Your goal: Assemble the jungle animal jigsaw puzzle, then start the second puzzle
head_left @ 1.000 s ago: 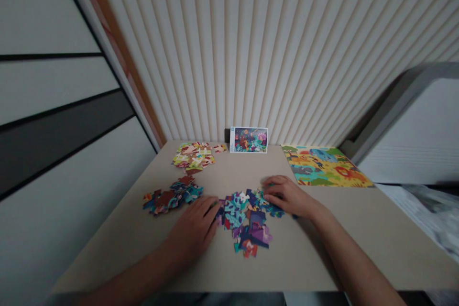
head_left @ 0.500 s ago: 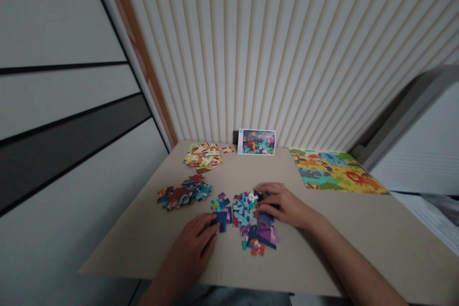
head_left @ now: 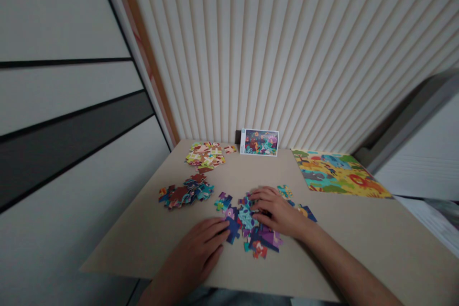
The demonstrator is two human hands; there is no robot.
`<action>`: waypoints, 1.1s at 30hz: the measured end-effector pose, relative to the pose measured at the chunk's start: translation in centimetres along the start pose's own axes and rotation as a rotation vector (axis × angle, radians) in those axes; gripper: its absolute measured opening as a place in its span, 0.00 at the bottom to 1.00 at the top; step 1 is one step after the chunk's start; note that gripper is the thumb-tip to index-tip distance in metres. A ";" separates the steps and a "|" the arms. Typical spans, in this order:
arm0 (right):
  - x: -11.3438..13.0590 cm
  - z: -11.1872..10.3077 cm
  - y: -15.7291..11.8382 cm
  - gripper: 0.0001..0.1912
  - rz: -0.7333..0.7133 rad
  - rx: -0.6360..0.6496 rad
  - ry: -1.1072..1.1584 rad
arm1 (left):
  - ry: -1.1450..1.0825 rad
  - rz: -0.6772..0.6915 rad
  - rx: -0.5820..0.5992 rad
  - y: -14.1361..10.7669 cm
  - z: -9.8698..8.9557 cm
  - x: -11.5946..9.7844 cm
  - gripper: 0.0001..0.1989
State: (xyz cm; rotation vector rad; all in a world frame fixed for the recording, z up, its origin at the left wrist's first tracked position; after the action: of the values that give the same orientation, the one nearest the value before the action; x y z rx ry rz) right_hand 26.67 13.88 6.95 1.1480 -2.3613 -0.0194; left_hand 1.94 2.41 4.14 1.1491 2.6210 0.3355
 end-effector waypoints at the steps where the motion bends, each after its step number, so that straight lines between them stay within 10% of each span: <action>1: 0.0 -0.1 0.0 0.09 0.005 -0.002 0.002 | -0.002 0.001 0.007 0.0 0.0 0.0 0.24; 21: -3.8 -4.7 -1.9 0.17 0.166 -0.052 -0.038 | 0.119 0.179 0.106 2.5 -0.8 -0.5 0.26; 33: -7.4 -9.5 -5.4 0.20 0.445 0.028 0.282 | 0.020 0.340 0.027 10.6 -1.5 4.0 0.16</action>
State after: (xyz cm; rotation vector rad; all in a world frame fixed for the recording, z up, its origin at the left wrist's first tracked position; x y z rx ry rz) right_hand 38.66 17.80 10.81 0.5694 -2.3085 0.3093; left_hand 6.06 12.18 8.30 1.6111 2.4467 0.3780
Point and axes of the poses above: each hand's wrist, its own y-axis towards the middle knuckle, its own z-axis out of the palm, x = y × z, the point moved 4 cm from there along y, towards the middle knuckle, and after that the axes turned 9 degrees about z, right-handed, at the moved point
